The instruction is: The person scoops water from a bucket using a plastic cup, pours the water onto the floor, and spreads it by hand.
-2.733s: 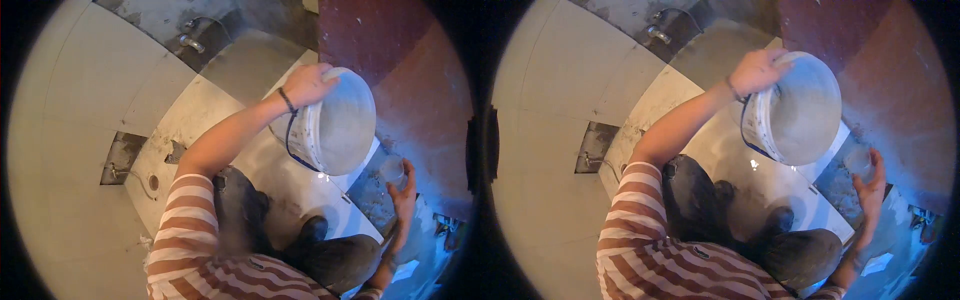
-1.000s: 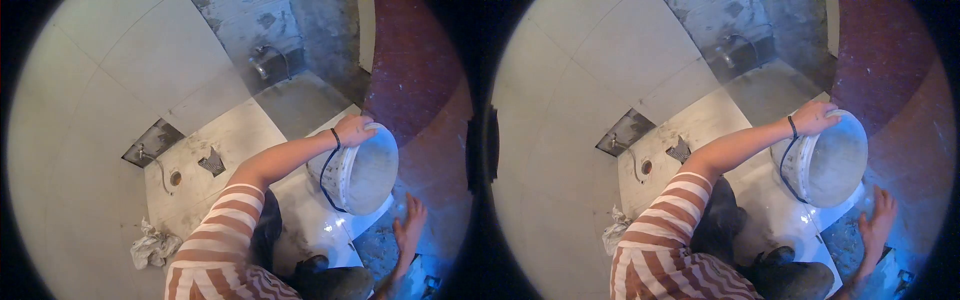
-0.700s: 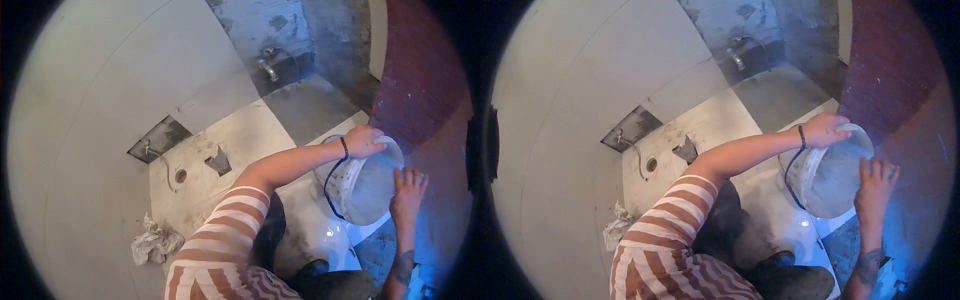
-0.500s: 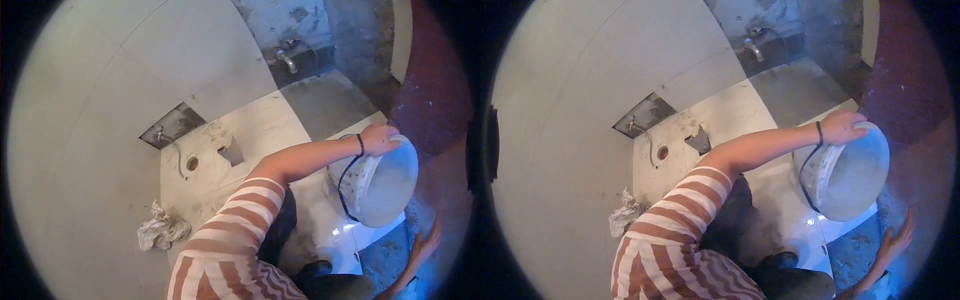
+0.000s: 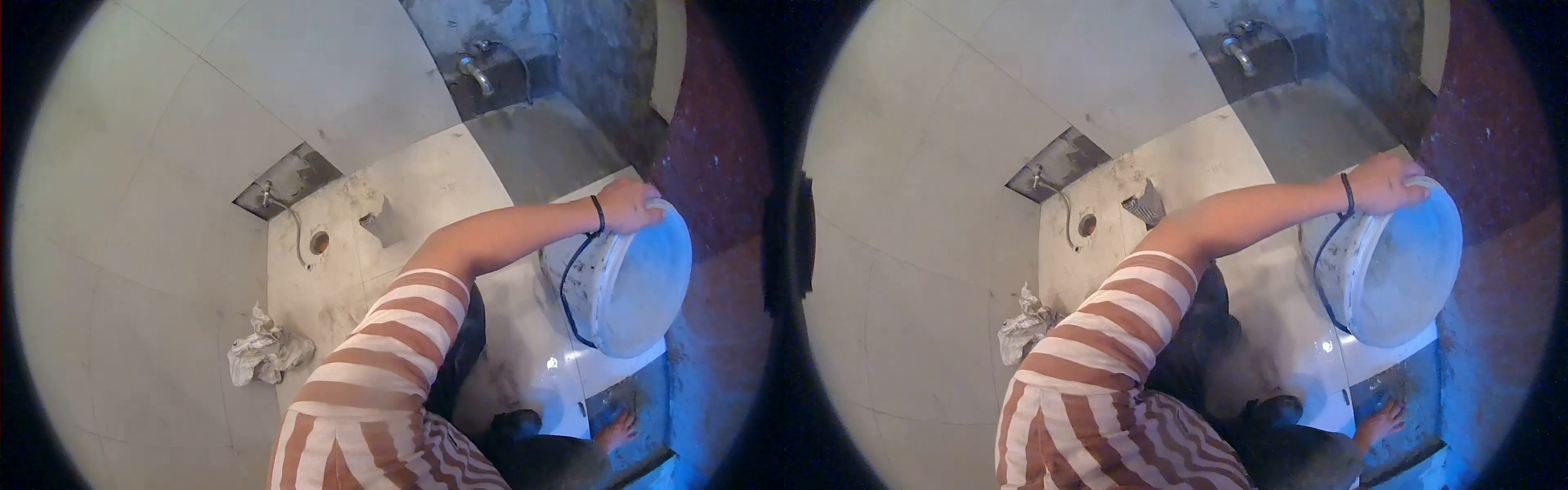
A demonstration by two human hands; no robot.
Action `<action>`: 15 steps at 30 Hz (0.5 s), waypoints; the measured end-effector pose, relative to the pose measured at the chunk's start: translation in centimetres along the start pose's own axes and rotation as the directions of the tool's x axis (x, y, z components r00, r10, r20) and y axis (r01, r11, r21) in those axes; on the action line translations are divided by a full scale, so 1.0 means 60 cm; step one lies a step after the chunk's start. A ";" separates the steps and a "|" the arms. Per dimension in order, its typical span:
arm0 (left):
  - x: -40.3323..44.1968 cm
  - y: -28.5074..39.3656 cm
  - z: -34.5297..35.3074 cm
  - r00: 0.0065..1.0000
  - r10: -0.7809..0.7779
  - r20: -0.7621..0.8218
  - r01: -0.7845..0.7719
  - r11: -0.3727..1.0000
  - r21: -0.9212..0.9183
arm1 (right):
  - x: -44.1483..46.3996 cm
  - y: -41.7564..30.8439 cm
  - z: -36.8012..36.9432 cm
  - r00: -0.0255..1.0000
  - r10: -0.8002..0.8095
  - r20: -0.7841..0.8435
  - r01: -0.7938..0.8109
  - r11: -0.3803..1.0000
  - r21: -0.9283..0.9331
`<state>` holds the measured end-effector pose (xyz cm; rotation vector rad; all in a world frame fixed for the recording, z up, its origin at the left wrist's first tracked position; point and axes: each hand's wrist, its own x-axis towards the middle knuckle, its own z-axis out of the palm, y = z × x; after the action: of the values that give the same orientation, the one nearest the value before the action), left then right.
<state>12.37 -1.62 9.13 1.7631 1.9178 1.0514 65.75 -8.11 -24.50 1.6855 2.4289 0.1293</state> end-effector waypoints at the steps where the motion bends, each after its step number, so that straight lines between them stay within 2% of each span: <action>1: 0.002 -0.002 0.002 1.000 -0.021 0.001 0.021 1.000 0.008 | -0.009 -0.003 -0.029 0.996 0.019 0.083 -0.022 0.999 0.029; 2: 0.003 -0.002 0.005 0.999 -0.039 0.001 0.039 0.999 0.018 | -0.017 -0.005 -0.048 0.986 0.037 0.163 -0.048 0.997 0.060; 3: 0.001 0.001 0.007 0.999 -0.036 0.001 0.035 0.999 0.018 | -0.023 0.015 -0.015 0.986 0.040 0.161 -0.050 0.997 0.060; 5: 0.000 0.007 -0.006 0.998 -0.051 0.024 0.051 0.998 0.021 | -0.015 0.054 0.101 0.984 -0.065 -0.168 0.091 0.984 0.150; 6: -0.002 0.008 -0.012 0.998 -0.054 0.020 0.053 0.998 0.035 | -0.007 0.036 0.081 0.982 -0.071 -0.172 0.099 0.982 0.161; 8: -0.003 0.010 -0.010 0.998 -0.067 0.020 0.066 0.996 0.066 | 0.002 0.018 0.019 0.967 0.254 0.016 -0.255 0.966 0.047; 9: -0.004 0.009 -0.006 0.997 -0.068 0.024 0.066 0.995 0.070 | -0.003 0.014 0.035 0.967 0.254 0.020 -0.255 0.966 0.051; 11: -0.001 0.001 0.000 0.998 -0.068 0.000 0.068 0.995 0.072 | 0.002 0.002 0.048 0.994 0.040 -0.099 -0.030 0.995 0.097; 12: 0.001 -0.003 0.002 0.998 -0.068 -0.007 0.069 0.995 0.072 | 0.005 -0.010 0.046 0.994 0.035 -0.104 -0.025 0.995 0.095; 14: -0.001 -0.011 0.002 1.000 0.016 0.008 -0.016 0.997 0.075 | -0.008 -0.052 0.015 0.984 -0.175 -0.025 0.176 0.980 0.091; 15: -0.005 -0.007 -0.003 1.000 0.013 0.002 -0.013 0.997 0.075 | -0.015 -0.063 0.016 0.981 -0.148 -0.129 0.168 0.973 0.161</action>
<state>12.00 -1.95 8.88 1.8181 1.9713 0.9941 62.79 -10.34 -25.98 1.5815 2.7208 -0.0043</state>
